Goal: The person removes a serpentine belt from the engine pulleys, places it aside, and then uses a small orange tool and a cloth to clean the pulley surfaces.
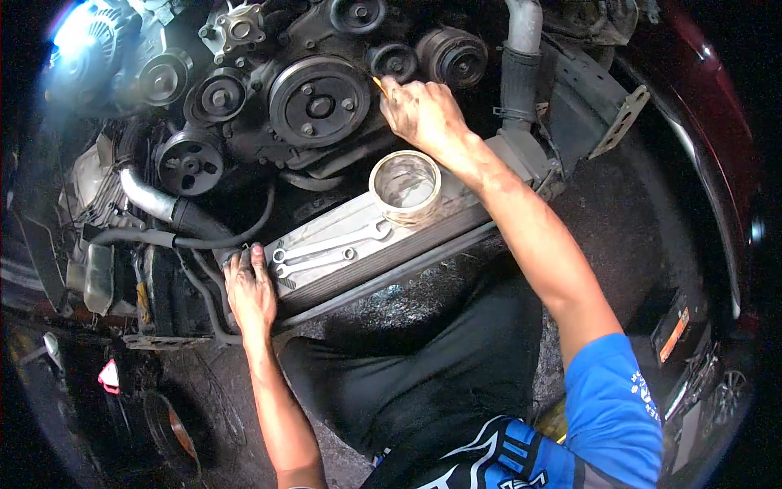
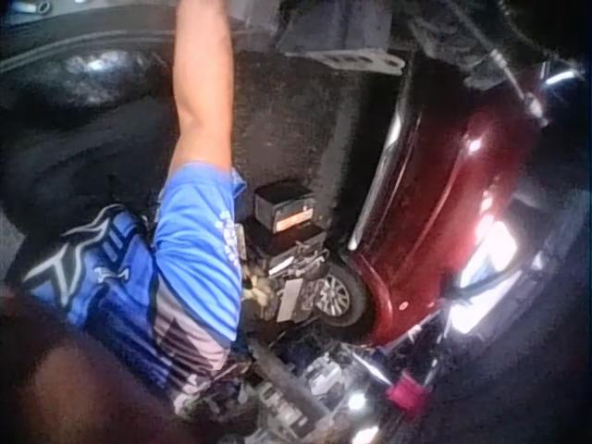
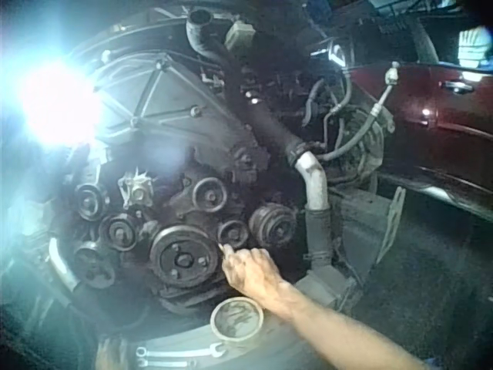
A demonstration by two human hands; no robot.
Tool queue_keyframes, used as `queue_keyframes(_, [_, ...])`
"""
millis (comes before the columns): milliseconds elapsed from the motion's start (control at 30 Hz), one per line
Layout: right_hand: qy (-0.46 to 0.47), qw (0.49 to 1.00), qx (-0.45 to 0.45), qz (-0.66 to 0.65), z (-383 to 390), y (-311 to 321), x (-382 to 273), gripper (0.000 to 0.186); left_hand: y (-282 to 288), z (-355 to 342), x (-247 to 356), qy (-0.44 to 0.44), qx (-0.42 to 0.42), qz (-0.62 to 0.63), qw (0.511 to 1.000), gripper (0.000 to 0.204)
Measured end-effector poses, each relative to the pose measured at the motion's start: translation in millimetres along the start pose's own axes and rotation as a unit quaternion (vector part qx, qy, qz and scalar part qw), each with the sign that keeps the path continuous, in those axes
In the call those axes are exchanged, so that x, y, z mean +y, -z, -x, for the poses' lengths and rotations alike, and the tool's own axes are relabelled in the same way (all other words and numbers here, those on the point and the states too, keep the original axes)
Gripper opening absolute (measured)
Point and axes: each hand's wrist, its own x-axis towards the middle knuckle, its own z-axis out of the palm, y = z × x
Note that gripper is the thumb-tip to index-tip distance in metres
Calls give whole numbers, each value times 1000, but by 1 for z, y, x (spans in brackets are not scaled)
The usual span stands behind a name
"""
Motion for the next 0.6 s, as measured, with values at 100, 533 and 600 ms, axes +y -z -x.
queue_keyframes(100, [-12,997,-68,-25,13,12,2,25,-4,0,-6,-12,12,-5,1000,64])
queue_keyframes(533, [-29,998,-57,-27,-47,21,-6,14,0,1,-4,15,3,2,1000,68])
queue_keyframes(600, [-20,997,-56,-39,-57,26,1,14,-2,1,-4,19,13,-5,1000,65])
